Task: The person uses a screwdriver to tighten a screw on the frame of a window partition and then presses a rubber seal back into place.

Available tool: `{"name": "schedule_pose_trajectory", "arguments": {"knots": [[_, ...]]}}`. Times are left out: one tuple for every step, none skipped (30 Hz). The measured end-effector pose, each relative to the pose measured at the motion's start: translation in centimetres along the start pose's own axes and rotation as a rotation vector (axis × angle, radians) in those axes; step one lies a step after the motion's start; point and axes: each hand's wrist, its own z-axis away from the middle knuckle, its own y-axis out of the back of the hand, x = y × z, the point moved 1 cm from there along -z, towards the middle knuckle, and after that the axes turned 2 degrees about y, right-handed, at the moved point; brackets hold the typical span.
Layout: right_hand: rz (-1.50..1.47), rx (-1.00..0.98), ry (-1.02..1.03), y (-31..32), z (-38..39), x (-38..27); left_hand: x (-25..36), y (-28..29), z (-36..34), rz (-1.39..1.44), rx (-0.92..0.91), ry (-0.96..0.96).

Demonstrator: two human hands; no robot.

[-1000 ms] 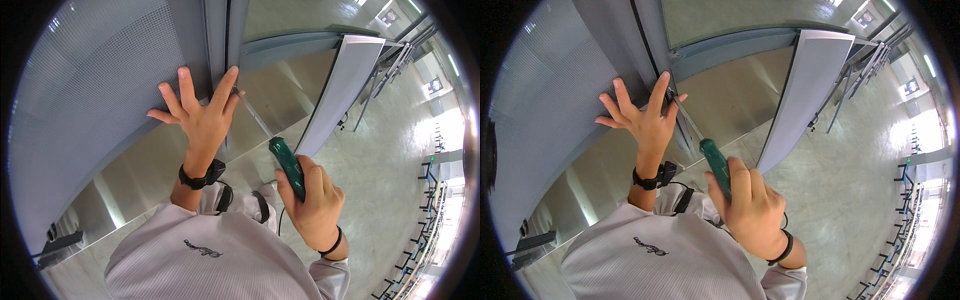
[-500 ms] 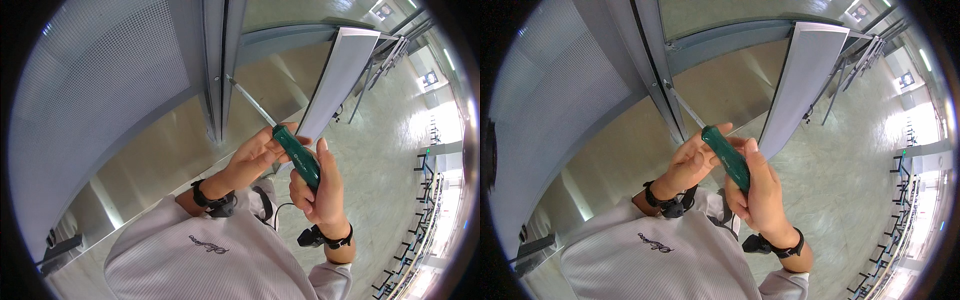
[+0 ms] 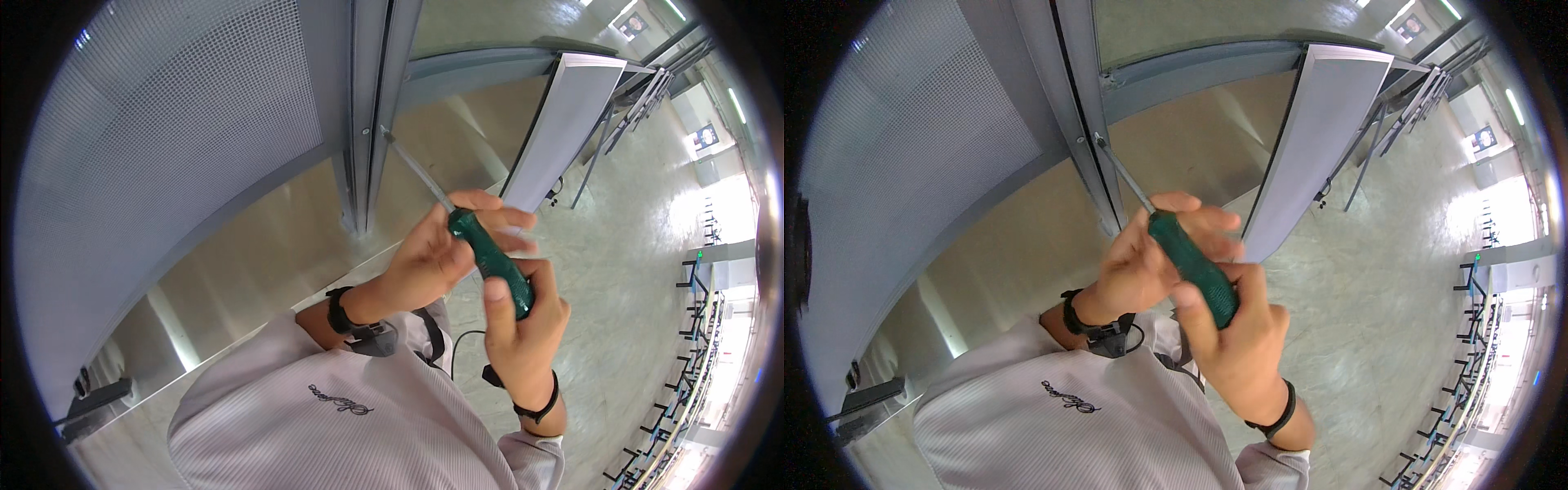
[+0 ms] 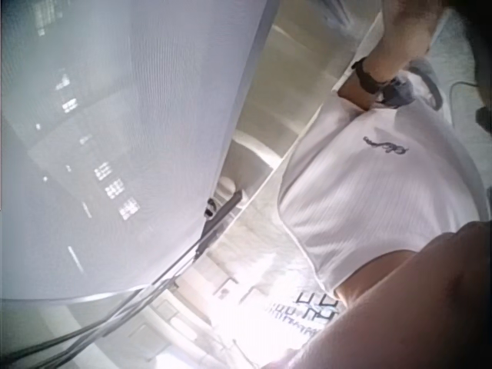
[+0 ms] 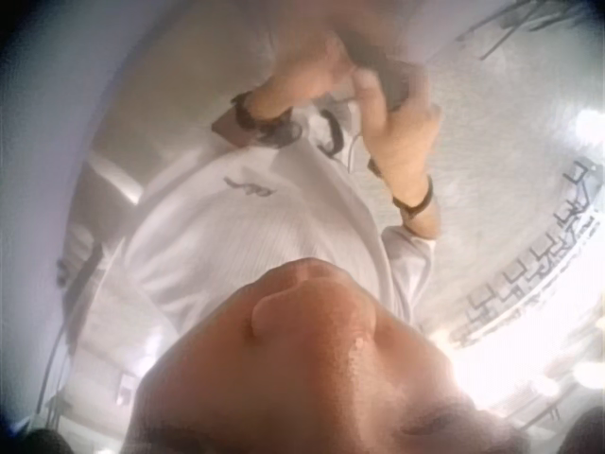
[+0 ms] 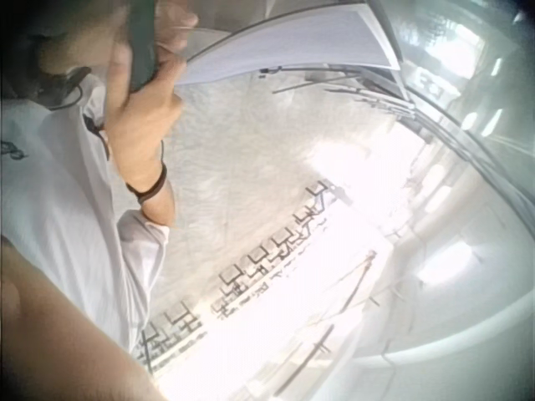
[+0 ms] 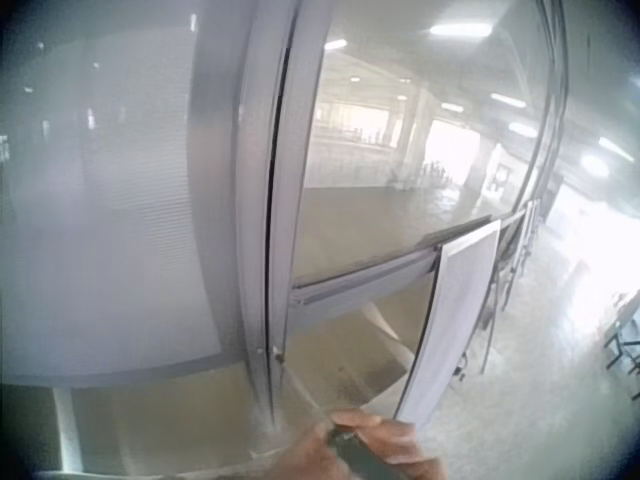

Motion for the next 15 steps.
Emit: {"name": "schedule_pose_trajectory", "arguments": {"knots": [[-0.090, -0.049, -0.151, 0.2, -0.2, 0.2, 0.3, -0.7, 0.0, 0.056, -0.018, 0.128], [-0.090, -0.042, -0.150, 0.2, -0.2, 0.0, 0.0, 0.0, 0.1, 0.055, -0.024, 0.132], [-0.083, -0.035, -0.118, 0.2, -0.1, -0.1, -0.5, 1.2, 0.2, 0.010, -0.045, 0.074], [-0.076, -0.029, -0.090, 0.1, 0.1, -0.3, -0.8, 1.7, 0.3, -0.033, -0.063, 0.020], [-0.059, 0.090, 0.024, -0.2, 0.3, -0.4, -1.0, 1.9, 0.5, -0.029, 0.018, 0.023], [-0.060, 0.094, 0.020, -0.5, 0.6, -0.2, -1.0, 2.1, 0.5, -0.029, 0.016, 0.029], [0.107, 0.162, 0.168, -0.6, 0.8, -0.1, -0.9, 2.6, 0.2, -0.047, -0.046, 0.017], [0.276, 0.227, 0.315, -0.8, 1.0, 0.0, -1.0, 3.0, 0.0, -0.065, -0.108, 0.004], [0.321, 0.259, 0.338, -1.0, 1.0, 0.4, -1.5, 3.4, -0.4, -0.064, -0.110, 0.005], [0.315, 0.255, 0.340, -0.7, 1.1, 0.2, -2.1, 3.6, -0.8, 0.005, -0.168, -0.039], [0.326, 0.146, 0.226, -0.3, 1.2, -0.2, -2.4, 3.6, -0.9, 0.036, -0.192, -0.064], [0.335, 0.036, 0.113, -0.1, 1.1, -0.4, -2.5, 3.6, -1.0, 0.068, -0.218, -0.086], [0.337, 0.040, 0.104, 0.1, 1.1, -0.1, -2.7, 2.8, -1.3, 0.104, -0.188, -0.071], [0.341, 0.044, 0.072, 0.1, 1.1, -0.3, -2.4, 1.8, -1.2, 0.140, -0.164, -0.063], [0.345, 0.049, 0.041, 0.2, 1.2, -0.5, -1.6, 1.0, -0.9, 0.145, -0.172, -0.062]]}}
